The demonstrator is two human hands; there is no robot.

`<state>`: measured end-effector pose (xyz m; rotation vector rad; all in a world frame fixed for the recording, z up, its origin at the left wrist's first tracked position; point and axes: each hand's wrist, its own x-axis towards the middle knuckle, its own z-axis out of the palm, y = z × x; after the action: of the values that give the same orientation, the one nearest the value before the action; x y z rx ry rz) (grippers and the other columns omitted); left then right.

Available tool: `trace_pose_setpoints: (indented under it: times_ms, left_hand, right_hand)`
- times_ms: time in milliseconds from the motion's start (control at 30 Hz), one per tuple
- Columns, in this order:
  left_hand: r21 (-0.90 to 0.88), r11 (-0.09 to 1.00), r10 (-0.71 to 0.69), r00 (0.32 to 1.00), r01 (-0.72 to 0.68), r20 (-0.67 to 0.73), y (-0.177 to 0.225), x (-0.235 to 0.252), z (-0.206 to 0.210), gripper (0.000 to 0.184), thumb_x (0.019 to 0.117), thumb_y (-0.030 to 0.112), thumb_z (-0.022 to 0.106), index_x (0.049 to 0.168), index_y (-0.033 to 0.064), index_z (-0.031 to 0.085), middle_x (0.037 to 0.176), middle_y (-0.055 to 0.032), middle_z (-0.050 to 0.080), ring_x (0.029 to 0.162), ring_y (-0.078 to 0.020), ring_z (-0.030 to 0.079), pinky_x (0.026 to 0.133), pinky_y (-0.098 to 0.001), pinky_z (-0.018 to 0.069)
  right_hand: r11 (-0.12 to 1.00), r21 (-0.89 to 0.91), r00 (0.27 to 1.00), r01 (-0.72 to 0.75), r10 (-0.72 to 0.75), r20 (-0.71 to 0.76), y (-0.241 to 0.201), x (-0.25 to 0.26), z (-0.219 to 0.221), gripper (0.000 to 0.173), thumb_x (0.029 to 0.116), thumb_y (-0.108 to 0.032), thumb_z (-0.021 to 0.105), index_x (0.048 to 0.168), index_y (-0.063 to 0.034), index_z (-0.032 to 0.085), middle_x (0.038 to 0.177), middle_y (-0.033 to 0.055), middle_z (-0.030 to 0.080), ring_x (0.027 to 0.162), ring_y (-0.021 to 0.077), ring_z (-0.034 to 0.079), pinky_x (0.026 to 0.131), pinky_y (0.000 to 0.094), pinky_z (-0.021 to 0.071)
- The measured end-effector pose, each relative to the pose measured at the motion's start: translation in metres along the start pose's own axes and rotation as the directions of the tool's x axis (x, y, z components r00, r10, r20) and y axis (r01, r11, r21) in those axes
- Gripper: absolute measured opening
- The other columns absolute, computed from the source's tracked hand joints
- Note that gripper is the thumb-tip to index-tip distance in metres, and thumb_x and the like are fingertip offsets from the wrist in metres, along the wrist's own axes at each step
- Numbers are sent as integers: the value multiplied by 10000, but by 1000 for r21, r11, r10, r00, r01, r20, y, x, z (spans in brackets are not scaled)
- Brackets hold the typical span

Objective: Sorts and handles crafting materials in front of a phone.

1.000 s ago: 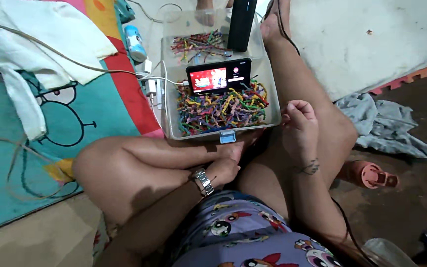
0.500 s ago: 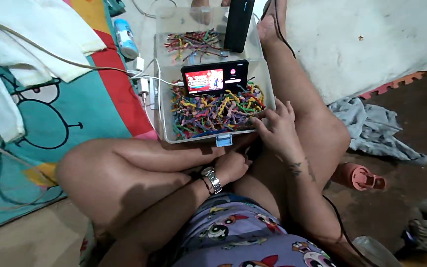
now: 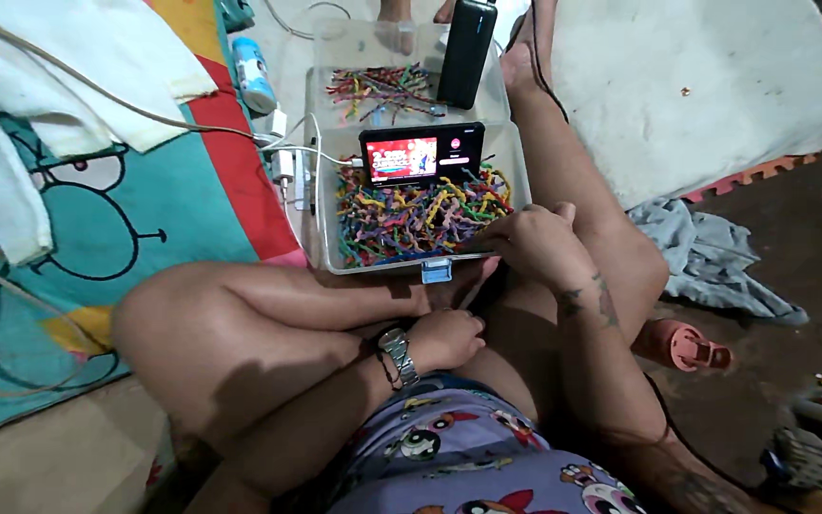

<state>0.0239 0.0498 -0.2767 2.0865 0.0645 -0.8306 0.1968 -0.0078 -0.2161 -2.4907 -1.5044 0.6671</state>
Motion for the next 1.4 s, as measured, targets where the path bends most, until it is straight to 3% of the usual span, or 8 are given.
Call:
trace_pose_setpoints:
  times_ms: [333, 533, 733, 867, 1000, 1067, 1167, 1400]
  left_hand:
    - [-46, 969, 249, 944, -245, 217, -2, -12, 24, 461, 1108, 318, 415, 1107, -59, 680, 1077, -269, 658, 1044, -441, 648, 902, -635, 487]
    - [-274, 790, 583, 810, -548, 61, -2, -10, 32, 236, 1023, 71, 547, 976, -104, 699, 970, -250, 679, 942, -364, 661, 868, -493, 514]
    - [-229, 786, 573, 815, -575, -79, 11, -12, 33, 111, 932, -12, 622, 874, -98, 663, 797, -213, 626, 701, -285, 590, 665, -411, 494]
    - [-30, 635, 623, 534, -772, -572, 41, -41, 4, 135, 911, -15, 595, 946, -4, 725, 911, -123, 689, 857, -166, 664, 790, -258, 546]
    - [238, 821, 388, 199, -519, -900, 49, -63, -51, 179, 1024, 106, 494, 1041, 24, 652, 1107, -116, 641, 1068, -127, 622, 922, -236, 529]
    - [151, 883, 311, 311, -445, -898, 41, -67, -65, 257, 1042, 143, 499, 1228, -13, 583, 1230, -137, 620, 1155, -141, 605, 978, -286, 521]
    - [-186, 866, 134, 573, -464, -809, 33, -65, -62, 260, 1076, 158, 462, 1271, -5, 518, 1026, -60, 643, 855, -38, 639, 767, -210, 556]
    - [-32, 969, 85, 452, -245, -888, 16, -59, -44, 212, 1065, 119, 443, 1153, -29, 566, 880, -117, 655, 780, -153, 654, 740, -299, 563]
  right_hand:
    - [970, 201, 927, 134, -51, -371, 15, -25, -43, 147, 1003, -54, 593, 1066, -18, 721, 971, 131, 698, 846, 234, 676, 779, 430, 569]
    - [913, 318, 852, 257, -59, -520, 24, -32, -46, 191, 1005, -133, 601, 1104, -2, 700, 1007, 78, 695, 859, 40, 643, 825, 212, 544]
    - [800, 456, 786, 391, -32, -618, 31, -27, -28, 146, 964, -61, 632, 1081, 18, 672, 999, 7, 697, 852, -36, 639, 807, 144, 544]
    - [748, 476, 786, 462, -98, -610, 29, -31, -24, 124, 965, -62, 628, 1069, -9, 671, 1010, -35, 696, 855, -47, 645, 795, 139, 563]
    - [629, 492, 770, 602, -295, -565, 17, -35, -19, 82, 968, -138, 656, 1009, -80, 697, 1002, -54, 698, 899, -12, 660, 802, 188, 585]
    - [552, 523, 749, 649, -346, -565, 5, -34, -13, 71, 979, -175, 669, 997, -115, 704, 997, -66, 696, 920, -2, 661, 810, 189, 586]
    - [516, 562, 747, 647, -277, -605, -14, -30, 1, 83, 966, -169, 692, 1020, -106, 685, 983, -64, 703, 892, -3, 670, 797, 193, 594]
    - [564, 588, 763, 580, -123, -634, -39, -17, 32, 81, 959, -95, 677, 1000, -26, 690, 948, -21, 714, 845, -2, 677, 795, 198, 600]
